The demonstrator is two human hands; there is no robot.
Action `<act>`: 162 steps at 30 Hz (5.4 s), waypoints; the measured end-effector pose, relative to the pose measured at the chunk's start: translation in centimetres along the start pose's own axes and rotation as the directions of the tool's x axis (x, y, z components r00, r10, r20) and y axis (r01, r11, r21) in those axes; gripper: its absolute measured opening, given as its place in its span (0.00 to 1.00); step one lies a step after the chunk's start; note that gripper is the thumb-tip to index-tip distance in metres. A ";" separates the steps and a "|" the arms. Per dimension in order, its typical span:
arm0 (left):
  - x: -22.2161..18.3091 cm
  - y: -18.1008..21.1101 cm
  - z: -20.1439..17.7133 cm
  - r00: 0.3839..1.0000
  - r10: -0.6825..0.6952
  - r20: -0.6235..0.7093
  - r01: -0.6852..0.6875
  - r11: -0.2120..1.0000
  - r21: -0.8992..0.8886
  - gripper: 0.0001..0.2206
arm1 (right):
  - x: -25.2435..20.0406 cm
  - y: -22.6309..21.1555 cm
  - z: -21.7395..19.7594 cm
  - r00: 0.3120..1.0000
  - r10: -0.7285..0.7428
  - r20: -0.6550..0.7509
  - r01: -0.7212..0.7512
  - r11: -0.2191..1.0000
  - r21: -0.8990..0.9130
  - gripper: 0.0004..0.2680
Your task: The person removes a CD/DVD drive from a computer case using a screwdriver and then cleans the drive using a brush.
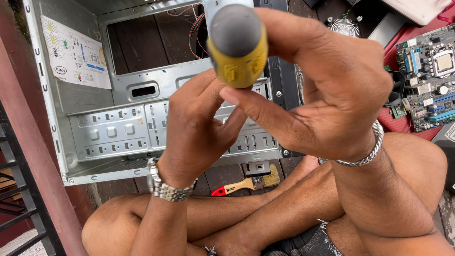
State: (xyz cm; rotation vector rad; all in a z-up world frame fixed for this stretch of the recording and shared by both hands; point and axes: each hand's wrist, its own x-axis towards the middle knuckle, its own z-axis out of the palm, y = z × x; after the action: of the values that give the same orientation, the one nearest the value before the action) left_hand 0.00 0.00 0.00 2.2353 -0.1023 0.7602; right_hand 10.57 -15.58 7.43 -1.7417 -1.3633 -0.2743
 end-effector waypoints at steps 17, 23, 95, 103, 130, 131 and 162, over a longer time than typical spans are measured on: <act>-0.9 -1.3 0.5 0.966 0.016 0.258 -0.102 0.940 0.325 0.08 | -0.2 -1.0 -2.2 0.990 -0.056 -0.126 0.067 0.995 0.078 0.17; -1.8 5.2 -2.2 0.982 0.019 0.189 -0.023 1.000 0.019 0.03 | -3.4 -0.4 -9.0 0.982 0.014 -0.189 0.003 0.996 0.089 0.17; -13.3 7.0 11.2 0.785 -0.549 -0.287 0.612 0.758 0.227 0.29 | -16.3 5.0 -1.0 0.988 0.050 0.147 -0.051 0.999 0.002 0.31; -17.9 10.4 11.0 0.794 -0.546 -0.267 0.598 0.782 0.175 0.12 | -16.1 5.9 0.2 0.964 -0.035 0.263 0.076 0.986 -0.150 0.26; -26.3 13.6 4.7 0.878 -0.436 -0.197 0.474 0.740 0.476 0.12 | -16.6 4.9 -0.2 0.974 0.015 0.228 0.023 0.987 -0.161 0.27; -26.3 13.7 4.2 0.891 -0.415 -0.185 0.447 0.725 0.524 0.14 | -16.7 4.5 -0.6 0.971 0.013 0.238 0.031 0.983 -0.180 0.27; -6.5 5.8 -1.0 0.791 -0.376 0.482 0.180 0.897 0.403 0.47 | -33.4 -4.3 -7.7 0.521 0.852 -0.040 -0.606 0.403 0.685 0.10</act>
State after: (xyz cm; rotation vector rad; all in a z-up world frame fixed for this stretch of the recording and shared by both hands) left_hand -7.50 -4.49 0.67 2.6609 0.0975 -0.0646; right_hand -3.10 -43.75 -7.24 -1.4447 -0.1774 0.3099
